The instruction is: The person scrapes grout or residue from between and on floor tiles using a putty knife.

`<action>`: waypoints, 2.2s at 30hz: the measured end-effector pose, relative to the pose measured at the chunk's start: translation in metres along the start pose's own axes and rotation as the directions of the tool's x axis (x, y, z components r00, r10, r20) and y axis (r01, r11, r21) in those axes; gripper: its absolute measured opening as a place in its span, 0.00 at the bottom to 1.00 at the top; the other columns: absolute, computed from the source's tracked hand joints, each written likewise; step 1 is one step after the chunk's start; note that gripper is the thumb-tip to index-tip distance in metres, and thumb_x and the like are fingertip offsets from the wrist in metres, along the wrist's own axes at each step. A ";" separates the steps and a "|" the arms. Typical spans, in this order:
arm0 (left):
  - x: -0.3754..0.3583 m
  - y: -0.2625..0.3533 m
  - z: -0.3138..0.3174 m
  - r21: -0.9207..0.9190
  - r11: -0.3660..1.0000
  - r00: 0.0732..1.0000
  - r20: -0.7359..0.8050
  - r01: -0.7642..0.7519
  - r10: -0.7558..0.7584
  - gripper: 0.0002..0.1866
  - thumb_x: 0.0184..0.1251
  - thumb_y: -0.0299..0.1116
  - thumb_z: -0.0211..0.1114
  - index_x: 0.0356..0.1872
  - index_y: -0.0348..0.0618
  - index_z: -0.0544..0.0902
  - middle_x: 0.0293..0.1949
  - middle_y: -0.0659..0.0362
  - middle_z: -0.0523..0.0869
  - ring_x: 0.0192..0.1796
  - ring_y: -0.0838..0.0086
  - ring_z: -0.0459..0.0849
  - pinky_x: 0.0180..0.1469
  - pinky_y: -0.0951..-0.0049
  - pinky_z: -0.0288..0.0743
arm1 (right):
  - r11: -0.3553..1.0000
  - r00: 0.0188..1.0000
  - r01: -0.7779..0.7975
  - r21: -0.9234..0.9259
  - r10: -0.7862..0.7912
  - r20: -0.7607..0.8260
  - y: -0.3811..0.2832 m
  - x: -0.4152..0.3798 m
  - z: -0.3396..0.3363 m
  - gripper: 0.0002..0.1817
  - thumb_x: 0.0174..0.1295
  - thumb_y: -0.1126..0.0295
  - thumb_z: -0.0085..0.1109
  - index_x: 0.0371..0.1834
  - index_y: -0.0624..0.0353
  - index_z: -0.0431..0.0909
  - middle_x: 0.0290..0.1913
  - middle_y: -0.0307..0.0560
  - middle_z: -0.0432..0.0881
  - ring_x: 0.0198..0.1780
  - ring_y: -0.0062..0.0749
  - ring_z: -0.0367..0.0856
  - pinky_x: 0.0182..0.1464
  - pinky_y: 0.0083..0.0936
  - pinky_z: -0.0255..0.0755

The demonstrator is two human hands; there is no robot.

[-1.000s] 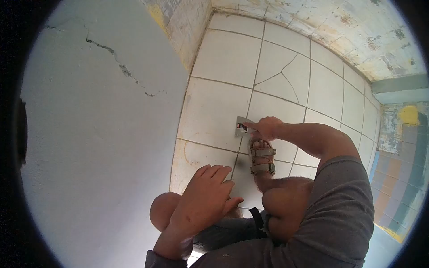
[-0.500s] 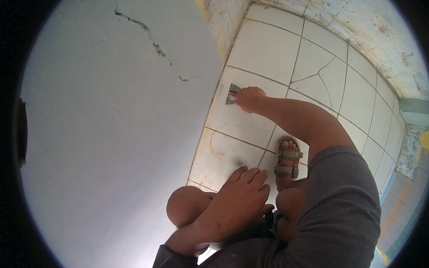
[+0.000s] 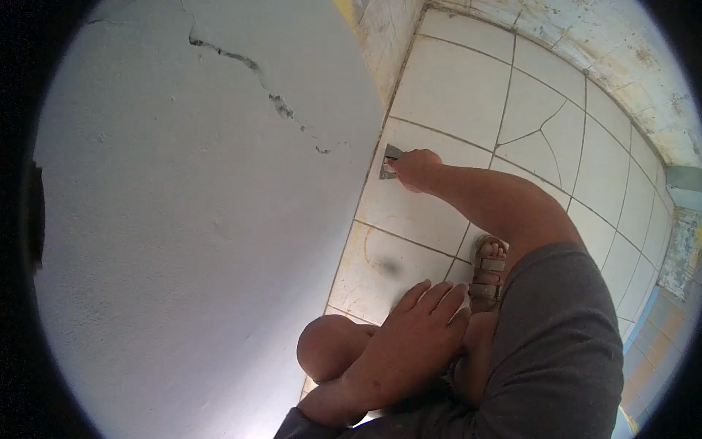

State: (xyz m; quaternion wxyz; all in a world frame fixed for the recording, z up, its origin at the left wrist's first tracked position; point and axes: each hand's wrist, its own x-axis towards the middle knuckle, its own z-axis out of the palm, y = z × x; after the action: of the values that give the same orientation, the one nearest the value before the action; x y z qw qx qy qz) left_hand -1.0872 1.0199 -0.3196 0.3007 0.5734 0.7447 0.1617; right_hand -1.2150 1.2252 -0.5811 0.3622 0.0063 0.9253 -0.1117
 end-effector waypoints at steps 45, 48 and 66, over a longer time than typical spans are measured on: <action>-0.005 0.006 0.000 -0.088 0.995 0.993 0.108 0.052 -0.042 0.26 0.68 0.39 0.70 0.64 0.35 0.85 0.72 0.44 0.81 0.78 0.52 0.77 0.83 0.47 0.66 | 0.998 0.998 0.054 0.018 -0.053 -0.028 -0.006 -0.015 0.016 0.34 0.86 0.54 0.53 0.92 0.39 0.59 0.53 0.53 0.93 0.54 0.54 0.94 0.50 0.54 0.90; -0.005 0.010 0.007 -0.086 0.992 0.993 0.082 0.096 -0.089 0.27 0.67 0.39 0.71 0.65 0.35 0.85 0.72 0.44 0.81 0.78 0.52 0.77 0.83 0.47 0.66 | 0.999 0.998 0.053 -0.011 -0.053 0.018 -0.007 -0.010 0.005 0.33 0.86 0.51 0.54 0.91 0.36 0.61 0.55 0.52 0.93 0.55 0.55 0.93 0.52 0.54 0.90; 0.001 0.015 0.013 -0.067 0.998 0.996 0.093 0.000 0.006 0.32 0.68 0.42 0.73 0.68 0.33 0.83 0.74 0.42 0.80 0.77 0.51 0.78 0.83 0.47 0.67 | 0.998 0.990 -0.045 0.042 0.050 -0.130 0.013 0.004 -0.003 0.28 0.85 0.52 0.54 0.86 0.33 0.70 0.56 0.53 0.91 0.59 0.54 0.93 0.54 0.53 0.90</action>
State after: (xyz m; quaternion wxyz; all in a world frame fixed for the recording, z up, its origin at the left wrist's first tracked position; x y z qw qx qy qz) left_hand -1.0674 1.0237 -0.3210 0.3539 0.5711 0.7231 0.1601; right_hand -1.2192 1.2385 -0.5844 0.3032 0.0428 0.9443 -0.1203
